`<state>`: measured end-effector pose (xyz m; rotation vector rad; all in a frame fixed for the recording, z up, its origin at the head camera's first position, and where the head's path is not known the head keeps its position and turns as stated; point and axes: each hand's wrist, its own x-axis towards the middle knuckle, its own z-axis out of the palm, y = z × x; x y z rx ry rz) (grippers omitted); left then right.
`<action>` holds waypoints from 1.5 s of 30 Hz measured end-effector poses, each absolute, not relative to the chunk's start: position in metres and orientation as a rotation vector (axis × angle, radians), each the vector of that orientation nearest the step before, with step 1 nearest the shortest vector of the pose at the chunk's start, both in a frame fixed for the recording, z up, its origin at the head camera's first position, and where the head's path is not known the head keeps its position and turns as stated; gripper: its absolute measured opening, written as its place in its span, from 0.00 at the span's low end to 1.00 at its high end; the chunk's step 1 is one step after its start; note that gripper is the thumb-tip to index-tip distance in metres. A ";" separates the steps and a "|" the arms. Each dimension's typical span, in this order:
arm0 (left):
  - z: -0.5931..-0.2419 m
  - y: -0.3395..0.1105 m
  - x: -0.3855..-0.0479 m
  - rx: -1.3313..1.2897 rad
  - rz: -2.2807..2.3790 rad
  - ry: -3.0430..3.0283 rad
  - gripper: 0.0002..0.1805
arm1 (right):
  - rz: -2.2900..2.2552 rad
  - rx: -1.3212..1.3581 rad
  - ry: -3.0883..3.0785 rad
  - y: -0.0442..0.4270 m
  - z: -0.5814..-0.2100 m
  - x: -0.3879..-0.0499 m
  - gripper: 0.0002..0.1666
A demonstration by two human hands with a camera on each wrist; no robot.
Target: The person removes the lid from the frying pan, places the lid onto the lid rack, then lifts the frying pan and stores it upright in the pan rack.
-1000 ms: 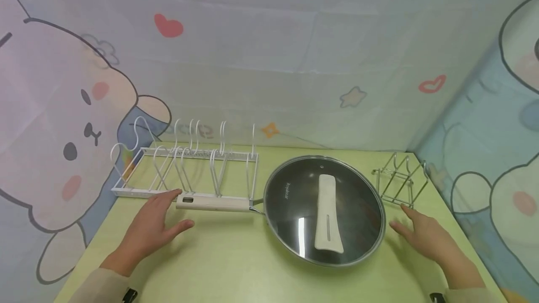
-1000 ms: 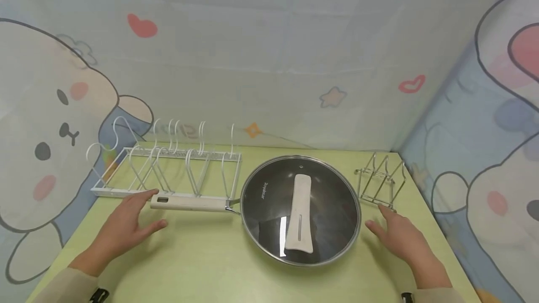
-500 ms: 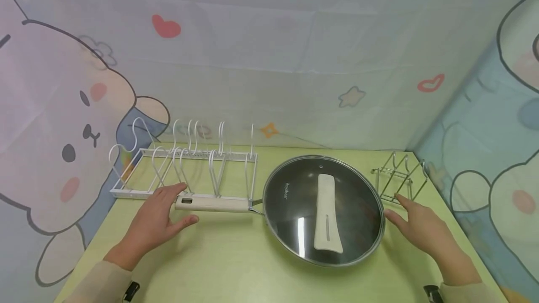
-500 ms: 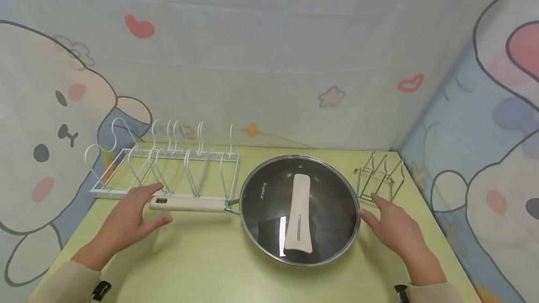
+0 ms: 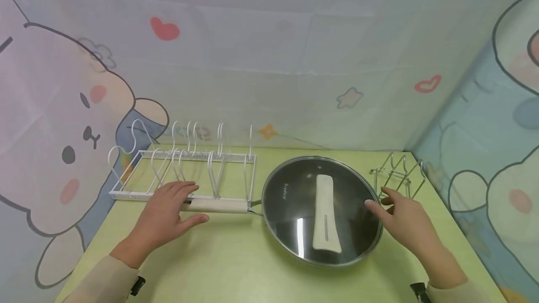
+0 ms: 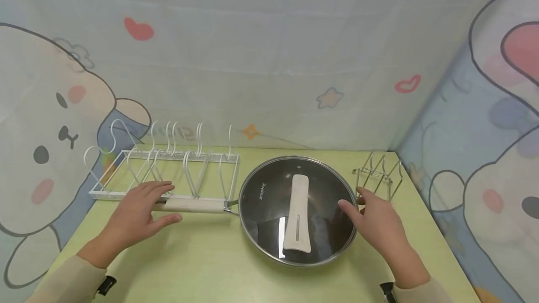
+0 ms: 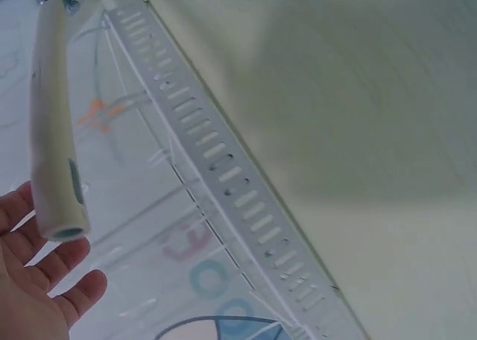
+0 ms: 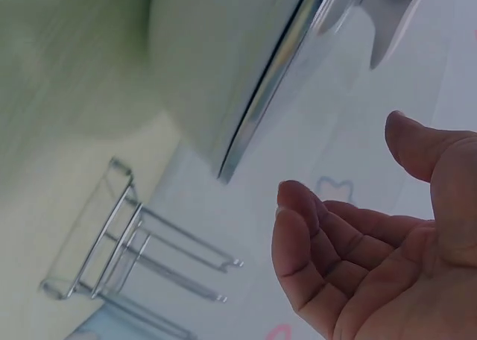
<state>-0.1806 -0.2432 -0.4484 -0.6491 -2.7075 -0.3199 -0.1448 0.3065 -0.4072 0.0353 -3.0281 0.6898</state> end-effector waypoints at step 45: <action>-0.456 -0.164 -0.194 -0.821 0.113 -2.855 0.31 | 1.002 -0.108 -3.130 0.184 -0.408 -0.148 0.67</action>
